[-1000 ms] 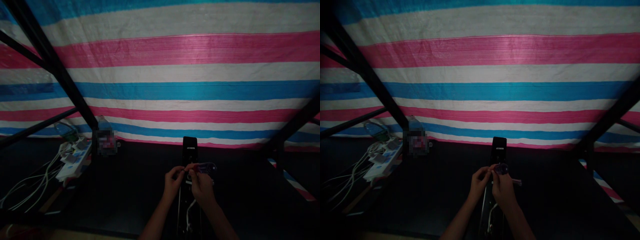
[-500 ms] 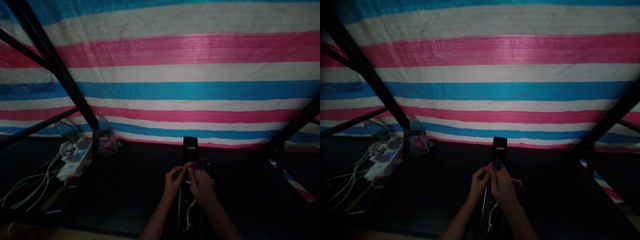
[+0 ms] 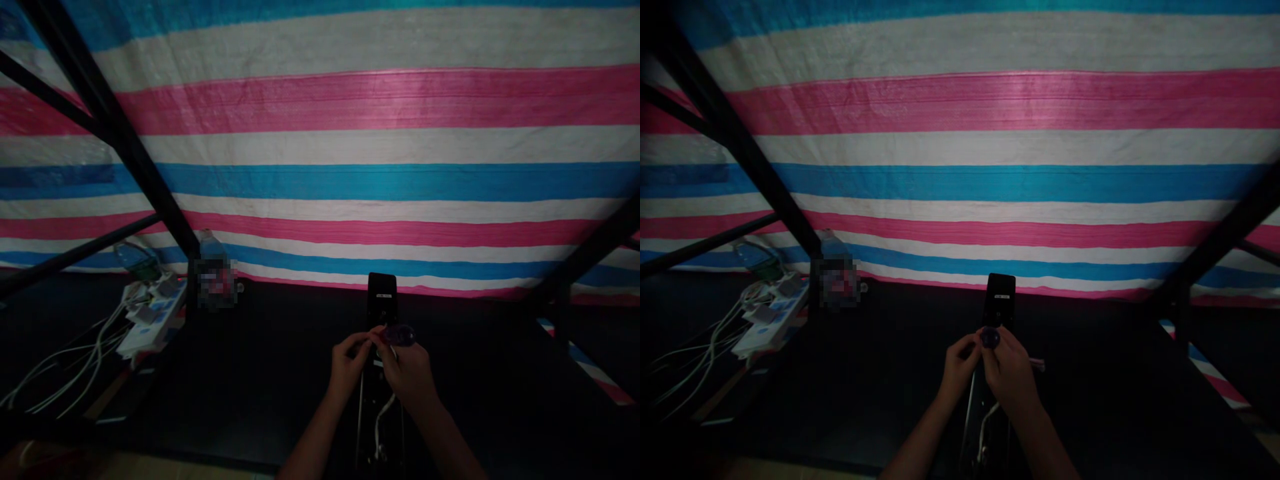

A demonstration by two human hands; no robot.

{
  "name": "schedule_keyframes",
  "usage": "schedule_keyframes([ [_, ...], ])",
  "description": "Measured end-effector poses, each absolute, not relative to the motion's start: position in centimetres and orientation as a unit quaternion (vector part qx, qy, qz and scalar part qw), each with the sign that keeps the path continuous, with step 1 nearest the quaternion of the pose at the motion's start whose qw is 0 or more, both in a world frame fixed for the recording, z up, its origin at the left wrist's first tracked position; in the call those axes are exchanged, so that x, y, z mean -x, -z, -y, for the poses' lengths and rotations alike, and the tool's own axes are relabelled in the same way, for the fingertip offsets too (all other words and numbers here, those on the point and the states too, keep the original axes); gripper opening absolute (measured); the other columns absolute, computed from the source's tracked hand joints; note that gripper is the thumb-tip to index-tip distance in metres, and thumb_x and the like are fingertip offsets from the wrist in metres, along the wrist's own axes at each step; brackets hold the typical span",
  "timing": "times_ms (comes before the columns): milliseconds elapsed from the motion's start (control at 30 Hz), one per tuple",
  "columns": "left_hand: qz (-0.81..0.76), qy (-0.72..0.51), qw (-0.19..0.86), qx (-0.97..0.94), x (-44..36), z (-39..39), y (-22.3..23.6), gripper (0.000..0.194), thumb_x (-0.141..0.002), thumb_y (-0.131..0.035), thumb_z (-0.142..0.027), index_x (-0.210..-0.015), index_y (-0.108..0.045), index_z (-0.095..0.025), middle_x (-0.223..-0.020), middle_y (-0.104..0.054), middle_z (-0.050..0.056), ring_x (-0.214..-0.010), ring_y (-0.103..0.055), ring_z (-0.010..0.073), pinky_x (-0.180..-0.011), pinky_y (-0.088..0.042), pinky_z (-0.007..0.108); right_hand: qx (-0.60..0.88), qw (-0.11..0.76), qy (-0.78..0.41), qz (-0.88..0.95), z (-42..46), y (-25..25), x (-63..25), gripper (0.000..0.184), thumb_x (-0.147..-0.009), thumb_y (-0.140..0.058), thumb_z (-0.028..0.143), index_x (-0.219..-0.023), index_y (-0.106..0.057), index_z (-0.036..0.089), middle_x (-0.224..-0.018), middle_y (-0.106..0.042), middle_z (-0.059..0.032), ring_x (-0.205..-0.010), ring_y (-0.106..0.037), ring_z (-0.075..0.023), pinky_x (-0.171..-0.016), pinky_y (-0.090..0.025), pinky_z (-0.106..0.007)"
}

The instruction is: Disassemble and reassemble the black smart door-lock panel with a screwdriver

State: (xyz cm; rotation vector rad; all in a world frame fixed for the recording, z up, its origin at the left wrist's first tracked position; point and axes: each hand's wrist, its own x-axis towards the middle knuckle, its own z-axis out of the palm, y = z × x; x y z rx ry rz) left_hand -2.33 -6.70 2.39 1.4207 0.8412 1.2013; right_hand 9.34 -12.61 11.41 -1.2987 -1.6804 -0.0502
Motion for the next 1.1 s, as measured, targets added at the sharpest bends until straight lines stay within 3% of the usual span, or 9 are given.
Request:
schedule_keyframes([
  [300,-0.359,-0.497,0.512,-0.601,2.41,6.74,-2.28,0.026,-0.085,-0.067,-0.037,-0.095,-0.079,-0.016,-0.087,-0.079,0.007,-0.076,-0.069,0.0204,-0.071,-0.055,0.028,0.550,0.498,0.007,0.671,12.78,-11.39,-9.13,0.026,-0.096,-0.047,0.023,-0.092,-0.072,0.020,-0.087,-0.077,-0.0088,-0.082,-0.074,-0.0221,-0.074,-0.060,-0.030],
  [667,-0.363,-0.491,0.519,-0.598,2.48,6.23,-2.04,0.028,-0.083,-0.069,-0.036,-0.099,-0.078,-0.016,-0.096,-0.079,0.009,-0.082,-0.071,0.0219,-0.077,-0.056,0.031,0.598,0.532,-0.025,0.598,12.60,-11.07,-9.52,0.030,-0.098,-0.048,0.032,-0.087,-0.074,0.021,-0.087,-0.078,-0.0070,-0.082,-0.074,-0.0218,-0.073,-0.058,-0.031],
  [867,-0.371,-0.487,0.516,-0.599,2.46,6.26,-1.90,0.029,-0.079,-0.072,-0.034,-0.101,-0.078,-0.015,-0.089,-0.078,0.008,-0.075,-0.069,0.0187,-0.070,-0.055,0.027,0.598,0.538,-0.026,0.594,12.67,-11.15,-9.79,0.030,-0.098,-0.049,0.034,-0.088,-0.074,0.020,-0.087,-0.077,-0.0065,-0.080,-0.074,-0.0210,-0.072,-0.057,-0.030],
  [1100,-0.370,-0.492,0.515,-0.597,2.33,6.23,-1.46,0.034,-0.080,-0.071,-0.032,-0.109,-0.075,-0.015,-0.096,-0.077,0.009,-0.076,-0.069,0.0180,-0.071,-0.055,0.027,0.580,0.518,-0.035,0.627,12.69,-11.33,-9.71,0.028,-0.098,-0.045,0.027,-0.090,-0.072,0.020,-0.090,-0.076,-0.0076,-0.083,-0.073,-0.0212,-0.075,-0.057,-0.031],
])
